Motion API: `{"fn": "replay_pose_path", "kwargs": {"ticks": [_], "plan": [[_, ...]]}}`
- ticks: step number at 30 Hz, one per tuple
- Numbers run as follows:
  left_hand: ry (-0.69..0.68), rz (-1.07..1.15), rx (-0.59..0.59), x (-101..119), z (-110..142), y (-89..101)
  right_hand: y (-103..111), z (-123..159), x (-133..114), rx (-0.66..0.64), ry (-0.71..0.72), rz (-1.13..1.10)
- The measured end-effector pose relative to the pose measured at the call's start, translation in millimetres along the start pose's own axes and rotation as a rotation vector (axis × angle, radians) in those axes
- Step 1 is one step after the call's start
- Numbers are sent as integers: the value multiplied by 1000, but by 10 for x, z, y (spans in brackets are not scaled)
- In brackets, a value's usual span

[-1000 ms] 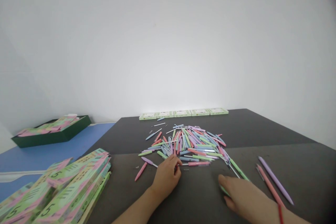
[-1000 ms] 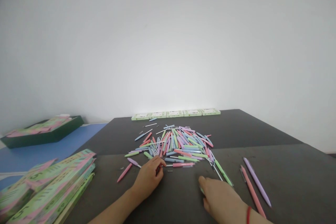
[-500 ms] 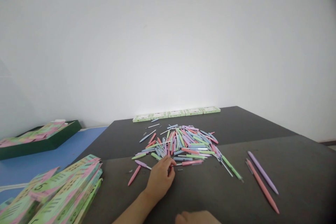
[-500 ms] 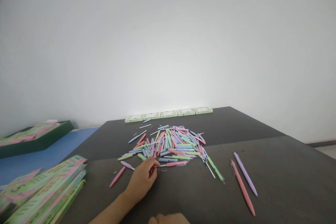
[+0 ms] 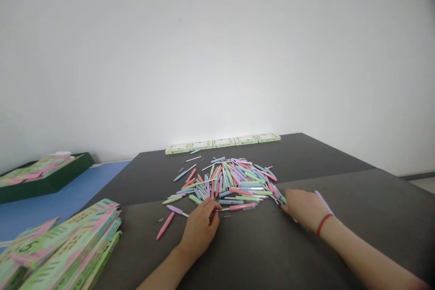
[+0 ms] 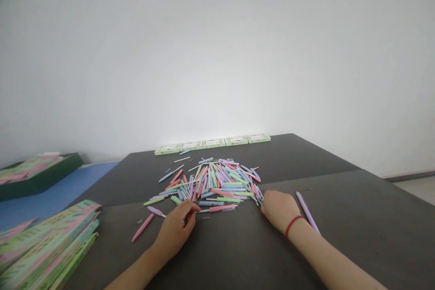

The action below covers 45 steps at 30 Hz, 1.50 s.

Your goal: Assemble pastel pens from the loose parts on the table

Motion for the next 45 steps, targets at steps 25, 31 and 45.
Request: {"fn": "replay_pose_path", "kwargs": {"ticks": [25,31,45], "plan": [[-24,-165,-93,-76,-17,-126,-88,-141,-685,35,261,-13],[-11,-141,9,-76,-13,-94,36,-144,-1011,57,458,-33],[95,162,213,-113,-19,52,-66,-218,-955,68,478,-251]]}}
Point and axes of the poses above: each hand's wrist, its own z-axis away from the middle knuckle, its own y-axis out of the back of the hand, x = y × z, the point moved 4 cm from there along -z, towards the middle knuckle
